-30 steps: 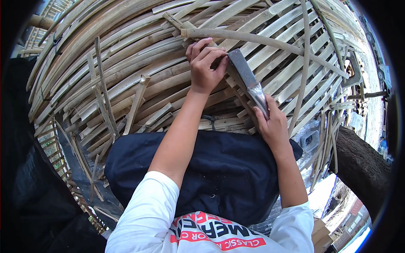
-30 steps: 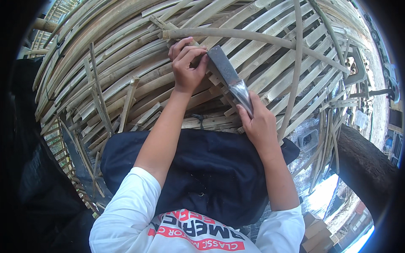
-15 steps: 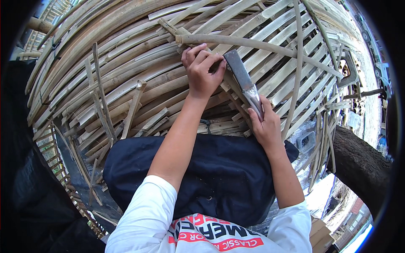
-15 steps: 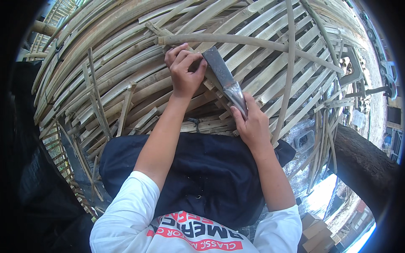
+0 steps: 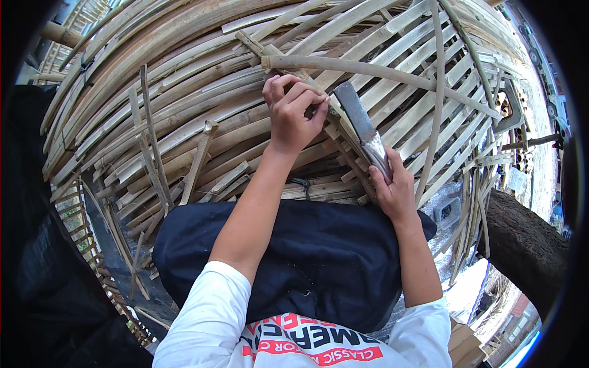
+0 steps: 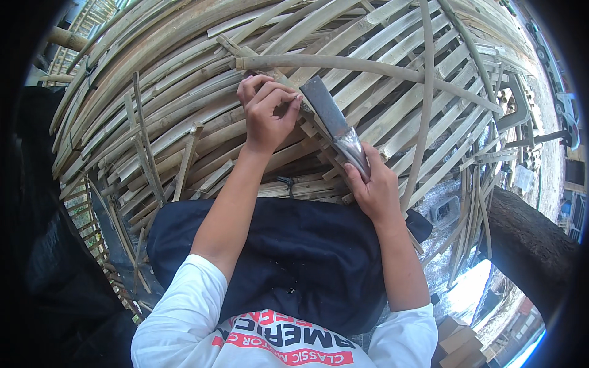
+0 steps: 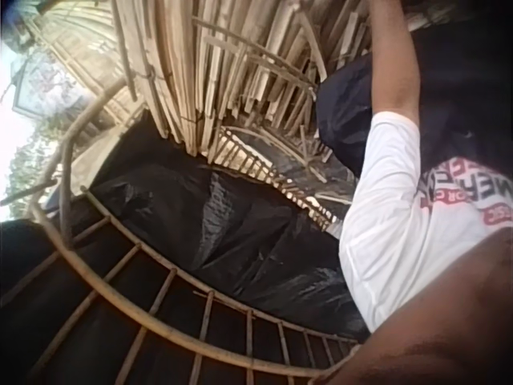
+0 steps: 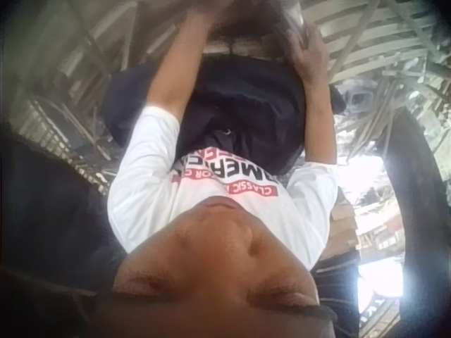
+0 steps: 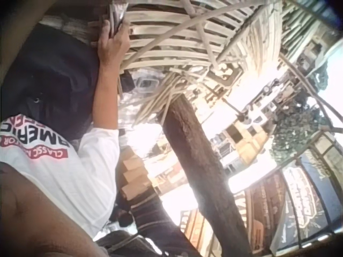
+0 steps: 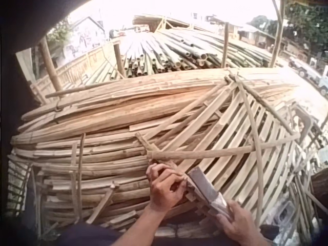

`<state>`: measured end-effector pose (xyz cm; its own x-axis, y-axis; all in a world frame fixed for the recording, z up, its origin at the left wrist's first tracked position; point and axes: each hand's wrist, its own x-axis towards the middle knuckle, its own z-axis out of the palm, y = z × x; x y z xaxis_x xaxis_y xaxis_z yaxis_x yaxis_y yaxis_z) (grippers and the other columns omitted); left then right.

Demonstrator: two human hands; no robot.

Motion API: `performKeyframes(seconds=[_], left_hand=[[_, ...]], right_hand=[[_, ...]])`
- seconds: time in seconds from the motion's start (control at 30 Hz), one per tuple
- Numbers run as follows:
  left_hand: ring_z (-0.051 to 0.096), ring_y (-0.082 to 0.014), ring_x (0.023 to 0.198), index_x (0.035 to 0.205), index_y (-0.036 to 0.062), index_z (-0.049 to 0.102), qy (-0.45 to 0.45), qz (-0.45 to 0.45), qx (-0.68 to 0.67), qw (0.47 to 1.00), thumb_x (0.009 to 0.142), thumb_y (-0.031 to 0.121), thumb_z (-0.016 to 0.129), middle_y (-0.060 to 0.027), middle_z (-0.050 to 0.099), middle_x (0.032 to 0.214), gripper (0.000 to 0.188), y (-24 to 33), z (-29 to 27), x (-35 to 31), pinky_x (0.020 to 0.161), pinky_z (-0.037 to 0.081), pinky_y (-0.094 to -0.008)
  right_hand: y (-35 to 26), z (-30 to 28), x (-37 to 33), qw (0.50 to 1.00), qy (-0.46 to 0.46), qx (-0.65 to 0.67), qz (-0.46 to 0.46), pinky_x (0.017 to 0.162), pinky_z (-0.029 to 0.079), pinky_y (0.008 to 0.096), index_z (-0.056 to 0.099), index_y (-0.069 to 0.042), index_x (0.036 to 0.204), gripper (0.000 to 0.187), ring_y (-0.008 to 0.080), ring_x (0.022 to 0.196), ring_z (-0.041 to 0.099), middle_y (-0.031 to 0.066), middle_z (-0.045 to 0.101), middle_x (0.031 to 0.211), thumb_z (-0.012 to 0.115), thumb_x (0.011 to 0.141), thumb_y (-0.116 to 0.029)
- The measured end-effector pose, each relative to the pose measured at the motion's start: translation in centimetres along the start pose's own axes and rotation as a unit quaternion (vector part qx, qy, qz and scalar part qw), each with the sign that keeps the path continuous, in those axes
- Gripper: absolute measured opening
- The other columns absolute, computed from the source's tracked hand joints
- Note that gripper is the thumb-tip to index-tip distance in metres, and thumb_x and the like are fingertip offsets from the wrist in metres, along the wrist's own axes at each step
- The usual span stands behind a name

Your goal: The person assembles a lattice structure from bamboo slats with a cleaver and small pins, tapping the pins through the joints to secure the criss-crossed pieces.

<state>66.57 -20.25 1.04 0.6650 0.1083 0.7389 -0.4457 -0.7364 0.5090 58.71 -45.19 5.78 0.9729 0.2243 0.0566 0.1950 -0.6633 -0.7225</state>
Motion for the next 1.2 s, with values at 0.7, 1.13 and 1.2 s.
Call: performKeyframes(seconds=[0.7,1.13,1.2], left_hand=[[0.055,-0.0268,0.123,0.069,0.012,0.064,0.015,-0.045,-0.063,0.997,0.069,0.007,0.079,0.0066,0.077,0.096,0.016,-0.6,0.9,-0.5,0.113,0.029,-0.05],[0.054,-0.0265,0.125,0.069,0.0131,0.068,0.003,-0.04,-0.063,0.997,0.072,0.01,0.083,0.0054,0.077,0.098,0.015,-0.8,0.9,-0.6,0.115,0.027,-0.0489],[0.054,-0.0265,0.125,0.069,0.013,0.068,0.016,-0.037,-0.062,0.997,0.072,0.01,0.083,0.0057,0.077,0.097,0.015,-0.8,1.2,-0.3,0.115,0.026,-0.0486]], right_hand=[[-2.2,0.0,-0.9,0.997,0.048,-0.035,-0.048,0.074,0.056,0.0437,0.058,-0.005,0.134,0.046,0.0409,0.089,0.072,0.0228,0.071,0.101,0.071,0.093,-0.023],[-1.4,0.6,-0.6,0.995,0.04,-0.072,-0.054,0.076,0.056,0.0442,0.057,-0.007,0.135,0.045,0.043,0.091,0.071,0.0243,0.071,0.101,0.07,0.095,-0.024],[-1.8,0.1,0.0,0.996,0.004,-0.091,-0.018,0.076,0.056,0.0442,0.057,-0.008,0.135,0.045,0.0428,0.09,0.071,0.0243,0.071,0.1,0.07,0.095,-0.024]])
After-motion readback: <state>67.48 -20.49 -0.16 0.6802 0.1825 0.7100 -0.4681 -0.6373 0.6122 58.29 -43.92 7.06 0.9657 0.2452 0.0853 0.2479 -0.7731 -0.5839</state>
